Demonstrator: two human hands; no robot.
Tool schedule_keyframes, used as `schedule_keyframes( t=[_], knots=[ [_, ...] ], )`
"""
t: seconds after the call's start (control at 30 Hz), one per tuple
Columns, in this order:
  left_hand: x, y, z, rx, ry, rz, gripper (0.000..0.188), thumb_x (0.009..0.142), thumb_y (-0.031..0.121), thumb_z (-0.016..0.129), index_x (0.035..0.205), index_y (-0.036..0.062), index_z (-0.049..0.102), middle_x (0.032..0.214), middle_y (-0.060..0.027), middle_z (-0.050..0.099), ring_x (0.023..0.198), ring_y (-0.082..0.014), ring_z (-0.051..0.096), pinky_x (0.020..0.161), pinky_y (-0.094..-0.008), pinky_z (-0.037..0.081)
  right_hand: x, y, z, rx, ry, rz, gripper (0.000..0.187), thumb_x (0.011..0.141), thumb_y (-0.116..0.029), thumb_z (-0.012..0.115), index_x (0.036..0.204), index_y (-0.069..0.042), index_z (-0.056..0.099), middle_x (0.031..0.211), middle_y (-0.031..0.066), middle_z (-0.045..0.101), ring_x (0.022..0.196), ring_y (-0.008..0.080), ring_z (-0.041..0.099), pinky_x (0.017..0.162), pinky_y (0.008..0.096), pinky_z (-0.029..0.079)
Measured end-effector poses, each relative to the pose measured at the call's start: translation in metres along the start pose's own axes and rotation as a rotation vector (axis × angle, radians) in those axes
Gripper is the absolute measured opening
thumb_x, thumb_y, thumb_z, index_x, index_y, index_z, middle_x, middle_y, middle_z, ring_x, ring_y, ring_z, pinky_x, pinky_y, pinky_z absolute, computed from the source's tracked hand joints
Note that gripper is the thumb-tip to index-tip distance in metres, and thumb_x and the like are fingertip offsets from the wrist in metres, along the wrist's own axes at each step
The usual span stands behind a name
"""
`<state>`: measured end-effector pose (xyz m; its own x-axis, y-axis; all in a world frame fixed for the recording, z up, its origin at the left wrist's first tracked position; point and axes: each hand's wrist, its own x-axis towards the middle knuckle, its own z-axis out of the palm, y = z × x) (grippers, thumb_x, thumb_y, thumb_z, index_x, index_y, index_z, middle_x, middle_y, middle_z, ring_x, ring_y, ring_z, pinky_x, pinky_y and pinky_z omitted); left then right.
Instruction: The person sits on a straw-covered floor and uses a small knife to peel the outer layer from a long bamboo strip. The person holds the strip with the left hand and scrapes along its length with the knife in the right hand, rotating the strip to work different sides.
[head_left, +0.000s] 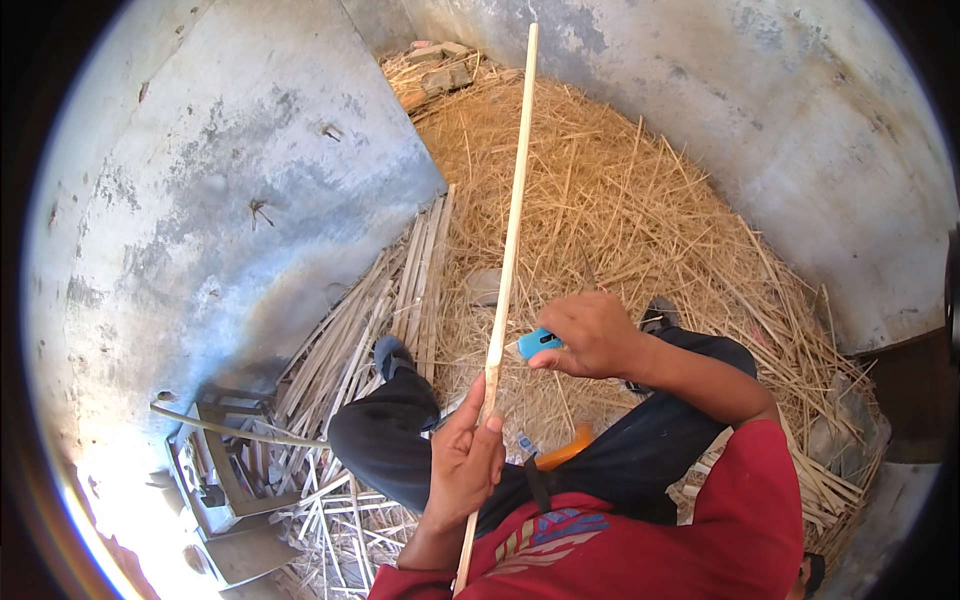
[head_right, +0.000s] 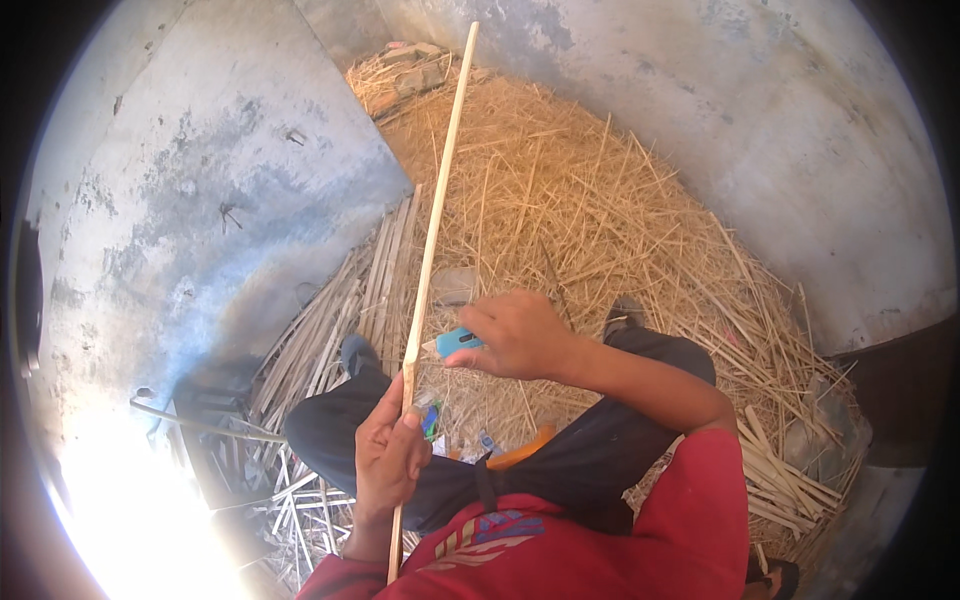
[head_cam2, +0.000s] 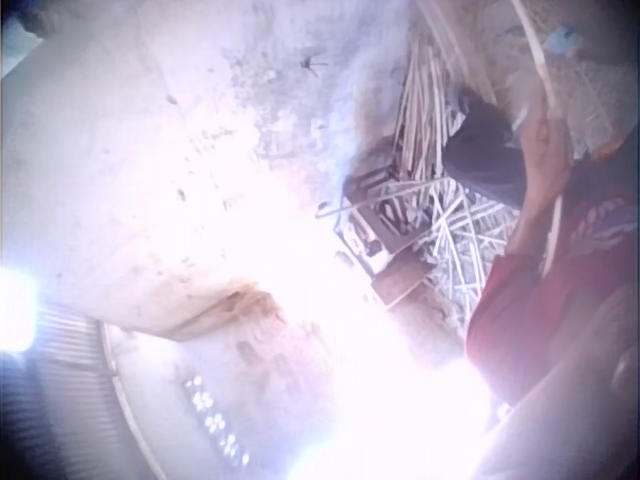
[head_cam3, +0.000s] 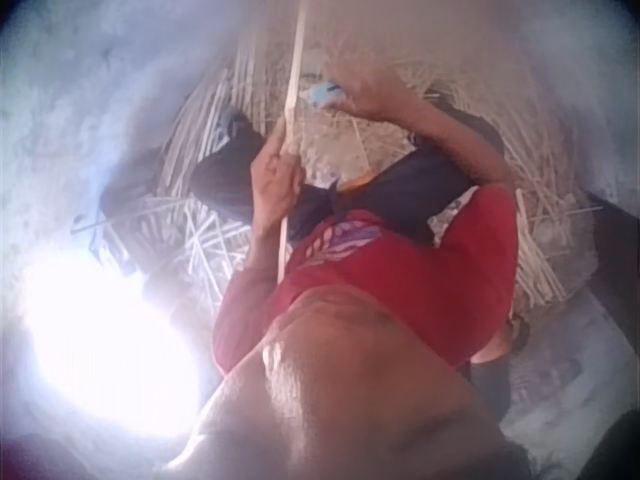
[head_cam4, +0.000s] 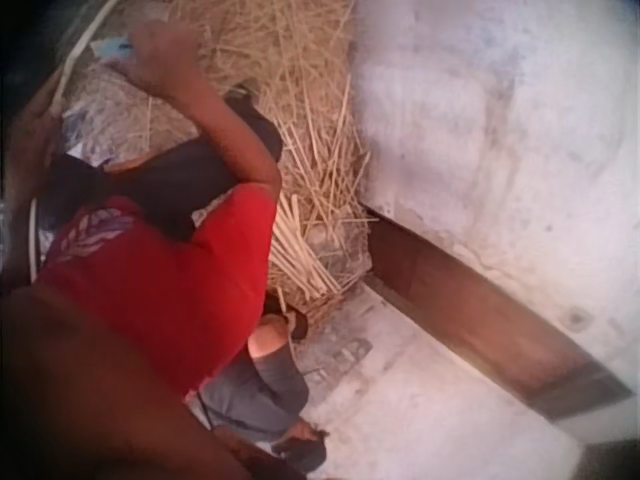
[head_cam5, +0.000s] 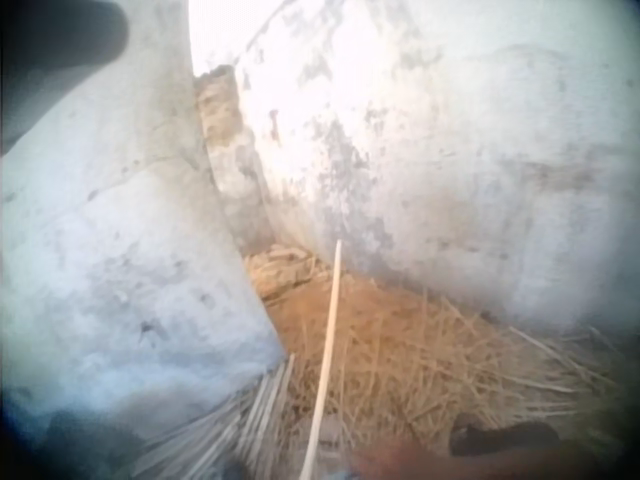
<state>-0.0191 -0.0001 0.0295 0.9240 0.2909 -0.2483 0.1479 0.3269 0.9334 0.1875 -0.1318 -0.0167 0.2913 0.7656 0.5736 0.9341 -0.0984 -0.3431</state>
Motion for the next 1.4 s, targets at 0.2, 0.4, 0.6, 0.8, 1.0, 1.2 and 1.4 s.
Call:
schedule_keyframes(
  t=[0.2,0.4,0.6,0.8,1.0,1.2,1.4],
  knots=[
    [0.000,0.000,0.002,0.026,0.010,-0.034,0.052,0.099,0.011,0.047,0.146,-0.0006,0.028,0.061,0.0045,0.049,0.044,-0.0008,0.037,0.043,-0.0179,0.032,0.002,0.002,-0.002,0.006,-0.009,0.055,0.052,0.082,-0.060,0.060,0.075,-0.009,0.056,0.063,0.0055,0.056,0.055,0.0248,0.059,0.049,0.0358,0.044],
    [-0.001,0.002,0.008,0.113,0.005,-0.058,0.052,0.100,0.012,0.046,0.148,0.0025,0.026,0.060,0.0076,0.043,0.046,0.0012,0.036,0.043,-0.0155,0.031,0.000,0.016,0.004,-0.075,-0.031,0.016,0.055,0.077,-0.066,0.061,0.071,-0.011,0.055,0.055,0.0032,0.051,0.049,0.0230,0.056,0.044,0.0352,0.041],
    [0.002,0.005,0.012,0.109,-0.008,-0.058,0.052,0.100,0.012,0.045,0.148,0.0021,0.026,0.061,0.0073,0.043,0.047,0.0009,0.036,0.043,-0.0161,0.031,0.005,0.023,0.005,-0.069,0.043,-0.024,0.058,0.075,-0.069,0.060,0.069,-0.011,0.054,0.054,0.0019,0.049,0.048,0.0221,0.054,0.044,0.0349,0.040],
    [0.003,-0.001,0.009,-0.043,0.004,-0.057,0.052,0.099,0.010,0.046,0.147,0.0008,0.028,0.068,0.0038,0.052,0.045,-0.0010,0.035,0.044,-0.0186,0.032,0.007,0.022,0.006,-0.060,0.086,-0.021,0.059,0.076,-0.069,0.059,0.067,-0.010,0.052,0.053,0.0027,0.047,0.046,0.0229,0.053,0.043,0.0353,0.039],
    [0.006,-0.002,0.012,0.009,0.015,-0.072,0.051,0.099,0.011,0.047,0.146,0.0002,0.030,0.067,0.0043,0.052,0.045,-0.0008,0.036,0.044,-0.0188,0.031,0.009,0.009,0.000,-0.080,0.028,-0.015,0.060,0.075,-0.070,0.059,0.064,-0.011,0.050,0.052,0.0024,0.045,0.045,0.0226,0.053,0.042,0.0350,0.039],
    [0.008,0.003,0.016,0.096,0.008,-0.060,0.051,0.099,0.011,0.047,0.146,0.0001,0.030,0.066,0.0044,0.051,0.045,-0.0001,0.035,0.042,-0.0179,0.030,0.011,0.016,0.003,-0.048,0.104,-0.044,0.058,0.076,-0.067,0.061,0.061,-0.012,0.049,0.050,0.0031,0.047,0.043,0.0221,0.052,0.040,0.0348,0.038],
    [0.002,-0.002,0.017,0.066,-0.008,-0.108,0.052,0.099,0.011,0.047,0.146,0.0000,0.028,0.064,0.0053,0.046,0.045,-0.0007,0.036,0.042,-0.0172,0.031,0.008,0.052,-0.003,-0.113,0.057,0.215,0.057,0.078,-0.066,0.061,0.061,-0.012,0.052,0.051,0.0046,0.052,0.044,0.0217,0.055,0.039,0.0354,0.040]
  ],
)
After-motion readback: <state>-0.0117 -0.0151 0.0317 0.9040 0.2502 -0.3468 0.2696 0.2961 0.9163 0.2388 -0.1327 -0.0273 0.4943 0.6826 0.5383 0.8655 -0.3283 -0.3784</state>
